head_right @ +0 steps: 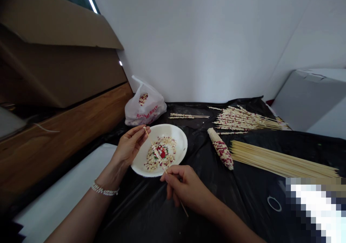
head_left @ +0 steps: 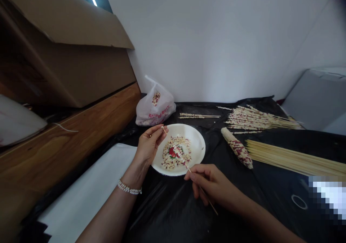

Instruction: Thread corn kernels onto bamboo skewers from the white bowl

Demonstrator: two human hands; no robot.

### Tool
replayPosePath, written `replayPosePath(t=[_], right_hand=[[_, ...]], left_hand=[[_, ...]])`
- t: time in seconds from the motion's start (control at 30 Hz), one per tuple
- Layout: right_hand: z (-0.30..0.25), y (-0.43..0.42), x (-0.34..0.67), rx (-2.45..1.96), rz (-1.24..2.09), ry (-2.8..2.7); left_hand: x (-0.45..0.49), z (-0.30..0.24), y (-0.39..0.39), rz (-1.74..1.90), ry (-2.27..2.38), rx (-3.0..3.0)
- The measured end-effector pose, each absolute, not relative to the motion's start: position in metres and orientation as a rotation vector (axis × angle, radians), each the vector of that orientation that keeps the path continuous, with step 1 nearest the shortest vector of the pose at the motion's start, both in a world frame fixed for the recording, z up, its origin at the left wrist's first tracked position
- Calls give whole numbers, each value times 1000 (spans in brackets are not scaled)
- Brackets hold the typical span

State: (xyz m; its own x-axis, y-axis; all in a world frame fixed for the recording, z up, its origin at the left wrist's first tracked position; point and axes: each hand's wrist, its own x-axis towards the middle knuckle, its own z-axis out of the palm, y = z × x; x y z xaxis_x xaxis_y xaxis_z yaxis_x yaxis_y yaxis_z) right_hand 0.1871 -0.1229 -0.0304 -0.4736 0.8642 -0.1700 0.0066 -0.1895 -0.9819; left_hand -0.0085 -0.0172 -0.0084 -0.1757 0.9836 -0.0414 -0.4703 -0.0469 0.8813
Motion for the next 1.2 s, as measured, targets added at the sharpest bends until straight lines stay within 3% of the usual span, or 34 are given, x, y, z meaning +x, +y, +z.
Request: replayPosePath(t=[0.77, 1.2], right_hand=[[-33, -124, 183, -1001, 1816, -1373], [-35, -126, 182, -995, 1832, -1382]], left_hand=[[-7, -13, -17, 1588, 928, 768], [-3, -13, -22, 1663, 1129, 1086]])
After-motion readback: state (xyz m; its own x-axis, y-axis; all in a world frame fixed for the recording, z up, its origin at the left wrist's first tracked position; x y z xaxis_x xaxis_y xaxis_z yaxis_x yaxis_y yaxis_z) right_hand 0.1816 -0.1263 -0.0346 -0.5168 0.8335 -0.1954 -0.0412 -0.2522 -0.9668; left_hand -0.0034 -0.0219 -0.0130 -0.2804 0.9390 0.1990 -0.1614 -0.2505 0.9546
